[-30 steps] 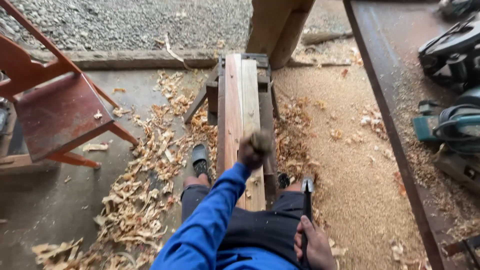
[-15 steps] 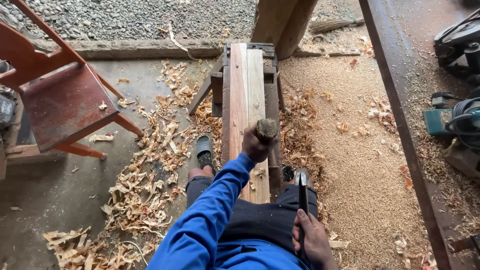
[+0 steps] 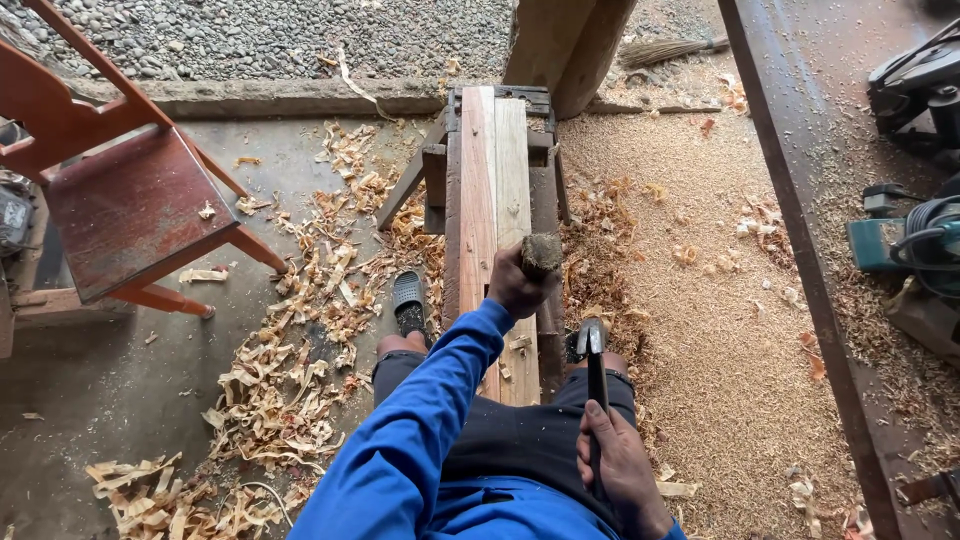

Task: Carving a rectangular hole in a wooden plank using a chisel and hammer.

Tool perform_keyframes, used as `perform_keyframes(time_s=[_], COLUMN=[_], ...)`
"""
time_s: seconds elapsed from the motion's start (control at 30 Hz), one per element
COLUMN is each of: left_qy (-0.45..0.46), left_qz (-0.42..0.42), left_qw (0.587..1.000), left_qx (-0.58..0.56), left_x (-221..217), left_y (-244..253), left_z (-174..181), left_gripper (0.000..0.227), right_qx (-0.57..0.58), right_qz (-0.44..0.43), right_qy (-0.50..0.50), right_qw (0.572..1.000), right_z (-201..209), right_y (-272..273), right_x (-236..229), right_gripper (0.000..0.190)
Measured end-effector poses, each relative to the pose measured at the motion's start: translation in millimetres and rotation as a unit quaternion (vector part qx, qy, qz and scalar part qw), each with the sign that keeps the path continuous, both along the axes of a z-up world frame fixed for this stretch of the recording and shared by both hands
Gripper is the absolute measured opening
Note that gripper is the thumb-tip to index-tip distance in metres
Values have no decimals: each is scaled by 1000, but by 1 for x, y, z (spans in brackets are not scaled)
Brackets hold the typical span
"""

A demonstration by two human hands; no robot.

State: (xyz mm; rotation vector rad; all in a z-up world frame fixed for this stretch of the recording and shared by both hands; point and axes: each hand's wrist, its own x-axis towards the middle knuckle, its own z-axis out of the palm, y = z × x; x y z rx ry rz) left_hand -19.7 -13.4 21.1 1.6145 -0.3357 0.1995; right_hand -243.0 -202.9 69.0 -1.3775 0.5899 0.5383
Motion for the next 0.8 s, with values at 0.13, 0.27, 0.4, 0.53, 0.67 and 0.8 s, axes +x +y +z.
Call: perform_keyframes(time_s=[0.13,0.27,0.4,0.53,0.67,0.8], left_qy=[3,-8,-25,-35,-36,-23], left_qz=[-15,-15,-3,9,14,19], left_qw=[1000,1000,1000,999,999,1000], left_qx=[0,11,-2,-13,-19,4], left_x=[-5,-5,-7,-11,-11,-3], left_y=[-2,-3,5,10,9,5], left_z=[-5,5,7,-5,-25,-45], left_gripper=[27,27,24,21,20,26], right_qx=[-18,-81,-35,1,-279,-402], right_qz=[17,-14,-41,-92,85,284], right_qy=[-69,-113,-357,-538,-600,-360], right_qw=[997,990,933,838,745,793], right_z=[19,78,165,192,100,163], right_y=[-10,-20,-15,2,9,35], right_x=[22,57,81,104,137,141], right_gripper=[46,47,37,35,36,31])
